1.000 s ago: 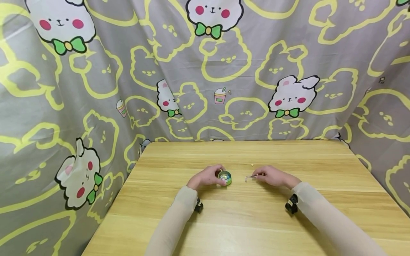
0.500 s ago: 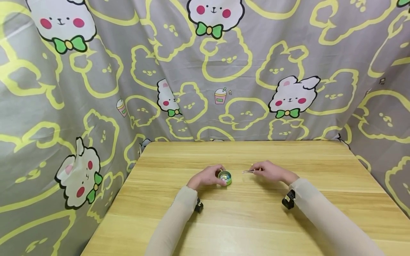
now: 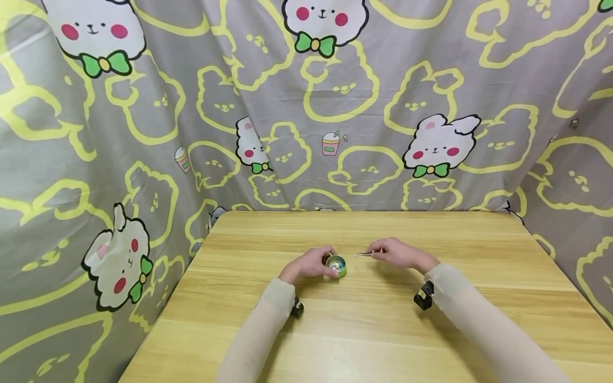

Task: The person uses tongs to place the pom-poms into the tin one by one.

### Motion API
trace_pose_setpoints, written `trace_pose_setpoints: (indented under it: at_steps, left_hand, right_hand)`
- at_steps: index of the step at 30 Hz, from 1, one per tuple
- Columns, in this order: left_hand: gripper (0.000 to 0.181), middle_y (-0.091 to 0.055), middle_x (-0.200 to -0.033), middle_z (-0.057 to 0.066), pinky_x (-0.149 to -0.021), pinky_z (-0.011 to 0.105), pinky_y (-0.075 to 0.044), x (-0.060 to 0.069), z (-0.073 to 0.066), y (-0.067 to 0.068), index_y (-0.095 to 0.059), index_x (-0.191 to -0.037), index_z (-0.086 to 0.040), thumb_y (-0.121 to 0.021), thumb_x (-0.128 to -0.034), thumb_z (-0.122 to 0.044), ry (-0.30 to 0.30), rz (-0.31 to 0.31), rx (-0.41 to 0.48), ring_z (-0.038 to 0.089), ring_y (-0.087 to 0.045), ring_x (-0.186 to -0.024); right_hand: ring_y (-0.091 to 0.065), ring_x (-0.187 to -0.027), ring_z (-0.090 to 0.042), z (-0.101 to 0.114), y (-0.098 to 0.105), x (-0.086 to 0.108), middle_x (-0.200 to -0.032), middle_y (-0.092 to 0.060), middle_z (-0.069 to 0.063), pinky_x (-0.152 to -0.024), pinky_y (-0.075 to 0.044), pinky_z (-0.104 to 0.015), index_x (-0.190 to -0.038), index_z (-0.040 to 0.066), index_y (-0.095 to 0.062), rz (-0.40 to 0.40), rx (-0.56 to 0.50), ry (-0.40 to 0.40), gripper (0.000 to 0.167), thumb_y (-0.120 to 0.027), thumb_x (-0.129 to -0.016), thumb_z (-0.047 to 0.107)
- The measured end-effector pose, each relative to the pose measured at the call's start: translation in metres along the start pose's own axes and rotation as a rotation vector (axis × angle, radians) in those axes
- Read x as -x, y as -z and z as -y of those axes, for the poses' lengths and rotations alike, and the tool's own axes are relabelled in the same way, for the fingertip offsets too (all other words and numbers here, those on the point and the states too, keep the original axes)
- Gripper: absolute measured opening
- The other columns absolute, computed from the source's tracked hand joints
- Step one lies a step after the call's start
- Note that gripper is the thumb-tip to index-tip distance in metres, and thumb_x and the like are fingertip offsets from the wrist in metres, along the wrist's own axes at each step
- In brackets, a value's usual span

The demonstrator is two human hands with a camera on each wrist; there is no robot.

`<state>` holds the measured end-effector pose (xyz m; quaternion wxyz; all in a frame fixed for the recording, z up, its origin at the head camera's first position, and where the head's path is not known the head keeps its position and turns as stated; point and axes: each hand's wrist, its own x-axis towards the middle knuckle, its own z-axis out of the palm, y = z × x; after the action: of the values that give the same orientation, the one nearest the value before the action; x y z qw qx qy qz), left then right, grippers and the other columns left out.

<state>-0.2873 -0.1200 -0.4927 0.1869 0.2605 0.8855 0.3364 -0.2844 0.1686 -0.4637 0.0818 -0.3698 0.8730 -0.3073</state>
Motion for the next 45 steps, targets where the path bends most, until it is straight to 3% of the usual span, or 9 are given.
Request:
trace_pose_setpoints:
  at_steps: [16,45]
  left_hand:
    - [0.046,-0.059,-0.097,-0.007,-0.080,0.026,-0.043,-0.002,0.000,-0.002,-0.055,-0.113,-0.020,-0.079,-0.0770,-0.035,0.009,-0.012,-0.051,0.008,-0.055,-0.088]
    - [0.044,-0.060,-0.096,-0.007,-0.078,0.027,-0.044,-0.003,0.001,0.000,-0.056,-0.111,-0.021,-0.080,-0.0765,-0.034,0.007,-0.007,-0.018,0.009,-0.055,-0.087]
  right_hand:
    - [-0.058,-0.096,-0.019,0.010,-0.012,-0.020,-0.108,-0.065,-0.007,-0.080,-0.045,-0.037,-0.108,0.008,-0.069,0.026,0.001,0.040,0.019,-0.055,-0.096,0.012]
    - [-0.060,-0.095,-0.020,0.019,-0.021,-0.038,-0.106,-0.067,-0.008,-0.081,-0.047,-0.039,-0.107,0.004,-0.068,0.064,0.020,0.075,0.019,-0.055,-0.094,0.007]
